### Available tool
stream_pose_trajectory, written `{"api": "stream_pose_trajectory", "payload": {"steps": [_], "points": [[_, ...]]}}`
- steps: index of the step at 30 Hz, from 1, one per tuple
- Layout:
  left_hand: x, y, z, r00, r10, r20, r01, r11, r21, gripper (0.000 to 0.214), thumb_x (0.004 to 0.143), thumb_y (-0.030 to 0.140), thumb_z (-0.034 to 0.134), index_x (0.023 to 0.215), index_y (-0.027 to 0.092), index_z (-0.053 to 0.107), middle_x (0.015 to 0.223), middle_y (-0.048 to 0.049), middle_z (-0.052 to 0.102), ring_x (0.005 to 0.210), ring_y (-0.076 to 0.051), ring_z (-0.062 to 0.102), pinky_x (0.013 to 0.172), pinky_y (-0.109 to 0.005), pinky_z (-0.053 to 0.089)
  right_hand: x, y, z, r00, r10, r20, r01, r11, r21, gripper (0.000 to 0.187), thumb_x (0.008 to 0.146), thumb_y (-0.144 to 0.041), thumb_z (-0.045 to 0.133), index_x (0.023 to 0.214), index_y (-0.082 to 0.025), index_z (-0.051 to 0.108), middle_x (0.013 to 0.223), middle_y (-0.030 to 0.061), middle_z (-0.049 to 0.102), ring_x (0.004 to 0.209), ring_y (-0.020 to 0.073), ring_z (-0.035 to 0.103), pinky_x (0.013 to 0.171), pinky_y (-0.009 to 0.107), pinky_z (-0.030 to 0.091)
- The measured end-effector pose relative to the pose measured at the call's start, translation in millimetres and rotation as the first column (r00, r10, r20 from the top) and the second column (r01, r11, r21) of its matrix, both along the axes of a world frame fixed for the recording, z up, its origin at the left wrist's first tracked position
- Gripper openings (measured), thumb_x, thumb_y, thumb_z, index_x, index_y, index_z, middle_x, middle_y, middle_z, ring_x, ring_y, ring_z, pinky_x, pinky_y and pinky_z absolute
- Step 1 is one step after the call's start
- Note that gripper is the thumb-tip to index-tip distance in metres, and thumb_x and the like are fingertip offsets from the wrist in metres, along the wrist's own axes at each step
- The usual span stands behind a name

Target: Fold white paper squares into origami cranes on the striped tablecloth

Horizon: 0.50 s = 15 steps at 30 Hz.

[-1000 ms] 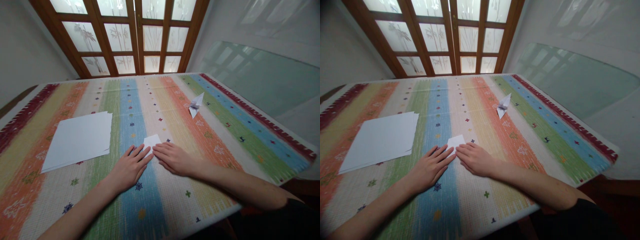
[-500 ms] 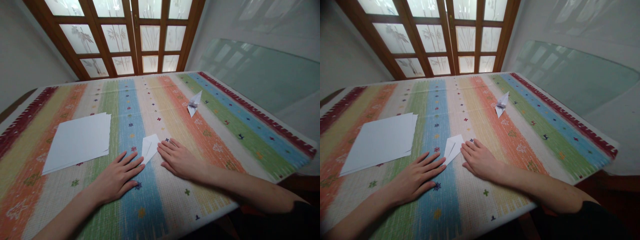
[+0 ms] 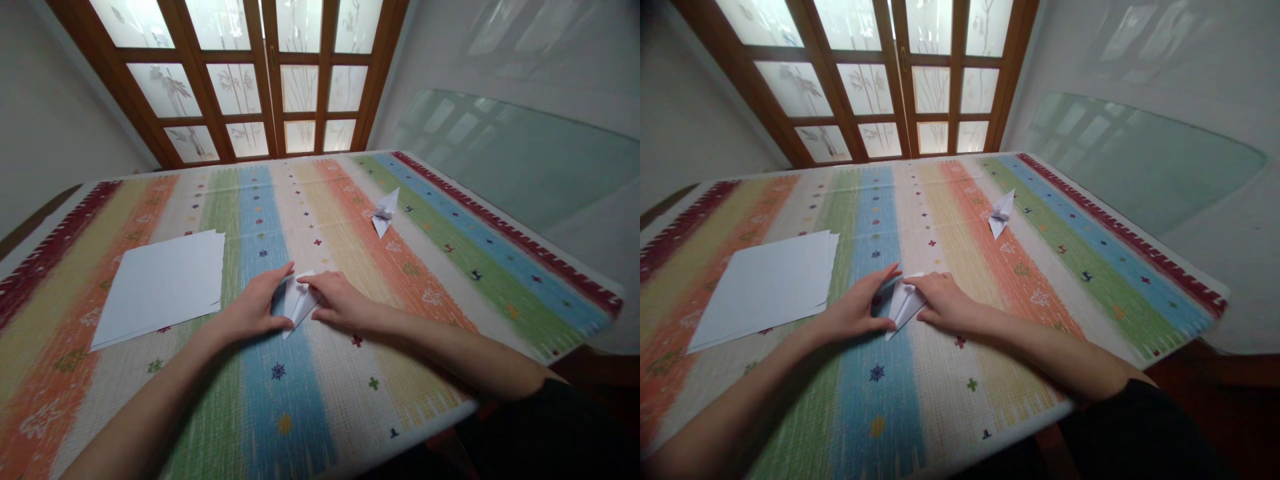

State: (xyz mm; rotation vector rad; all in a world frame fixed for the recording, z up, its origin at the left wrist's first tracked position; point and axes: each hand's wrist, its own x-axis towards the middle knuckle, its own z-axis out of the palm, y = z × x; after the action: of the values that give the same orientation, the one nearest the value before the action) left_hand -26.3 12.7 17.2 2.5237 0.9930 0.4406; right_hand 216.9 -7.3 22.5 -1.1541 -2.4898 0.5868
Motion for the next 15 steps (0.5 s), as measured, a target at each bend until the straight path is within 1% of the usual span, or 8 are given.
{"api": "stream_pose_trajectory", "payload": {"steps": [1,3,5,6,8,10,12,15], "points": [[2.3,4.7,-1.8,1.0,-0.011,-0.003,0.011,1.0,-0.024,0.104,0.075,0.044,0.073,0.156,0.021,0.012,0.139,-0.0162,0.055,0.127,-0.031,0.052,0.102,-0.047,0.042,0.0,1.7,-1.0,1.0,-0.015,-0.002,0.015,1.0,-0.022,0.056,0.079,-0.021,0.072,0.132,-0.017,0.052,0.118,0.0105,0.066,0.107,0.0229,0.058,0.094,0.039,0.039],[5.5,10.8,-4.1,1.0,-0.027,-0.01,0.027,0.999,-0.045,0.103,0.073,0.043,0.075,0.155,0.022,0.016,0.131,-0.0134,0.06,0.121,-0.03,0.054,0.102,-0.047,0.041,0.6,3.5,-2.6,0.999,-0.031,0.008,0.031,0.999,-0.03,0.035,0.08,-0.022,0.072,0.113,-0.019,0.063,0.104,0.0068,0.069,0.096,0.0204,0.06,0.086,0.035,0.039],[7.1,13.3,-4.2,0.999,-0.035,-0.014,0.035,0.999,-0.039,0.098,0.071,0.046,0.077,0.152,0.024,0.026,0.123,-0.0113,0.062,0.117,-0.03,0.056,0.101,-0.047,0.041,2.5,3.7,-4.4,0.999,-0.013,0.032,0.013,1.0,0.012,0.009,0.083,-0.02,0.068,0.092,-0.019,0.067,0.092,0.0037,0.069,0.089,0.0181,0.059,0.081,0.032,0.036],[7.2,13.6,-3.6,0.999,-0.039,-0.017,0.038,0.999,-0.031,0.094,0.069,0.049,0.078,0.148,0.024,0.034,0.119,-0.0104,0.063,0.114,-0.029,0.056,0.099,-0.046,0.042,3.9,3.6,-5.4,0.999,0.013,0.048,-0.016,0.999,0.049,0.002,0.085,-0.018,0.065,0.085,-0.019,0.067,0.089,0.0028,0.069,0.087,0.0174,0.059,0.08,0.031,0.035],[6.3,13.0,-1.4,0.998,-0.048,-0.028,0.047,0.999,-0.017,0.078,0.066,0.054,0.08,0.132,0.024,0.053,0.108,-0.0082,0.064,0.105,-0.028,0.058,0.095,-0.044,0.045,7.6,4.2,-7.5,0.993,0.074,0.092,-0.087,0.986,0.145,0.009,0.087,-0.016,0.06,0.082,-0.02,0.067,0.087,0.0019,0.069,0.087,0.0168,0.058,0.081,0.032,0.032],[3.9,10.5,1.0,0.997,-0.064,-0.031,0.064,0.998,-0.015,0.056,0.065,0.057,0.08,0.106,0.022,0.066,0.098,-0.0066,0.064,0.097,-0.025,0.059,0.089,-0.041,0.048,11.8,6.8,-8.8,0.981,0.105,0.162,-0.143,0.959,0.246,0.014,0.089,-0.015,0.056,0.082,-0.02,0.067,0.086,0.002,0.071,0.086,0.0172,0.058,0.084,0.035,0.031],[0.1,5.6,2.3,0.996,-0.089,0.001,0.089,0.996,-0.027,0.043,0.066,0.056,0.081,0.083,0.02,0.066,0.098,-0.007,0.065,0.097,-0.024,0.06,0.088,-0.039,0.049,15.9,11.2,-9.0,0.967,0.103,0.235,-0.177,0.93,0.321,0.021,0.092,-0.017,0.052,0.08,-0.02,0.068,0.085,0.0024,0.072,0.086,0.018,0.059,0.088,0.037,0.03],[-5.6,-5.1,0.4,0.991,-0.131,0.028,0.131,0.991,-0.026,0.035,0.073,0.051,0.078,0.071,0.02,0.062,0.116,-0.0093,0.067,0.118,-0.028,0.057,0.099,-0.044,0.045,21.7,17.6,-8.3,0.947,0.137,0.292,-0.242,0.9,0.363,0.027,0.097,-0.019,0.046,0.084,-0.021,0.07,0.092,0.0029,0.075,0.091,0.0186,0.061,0.092,0.038,0.031]]}}
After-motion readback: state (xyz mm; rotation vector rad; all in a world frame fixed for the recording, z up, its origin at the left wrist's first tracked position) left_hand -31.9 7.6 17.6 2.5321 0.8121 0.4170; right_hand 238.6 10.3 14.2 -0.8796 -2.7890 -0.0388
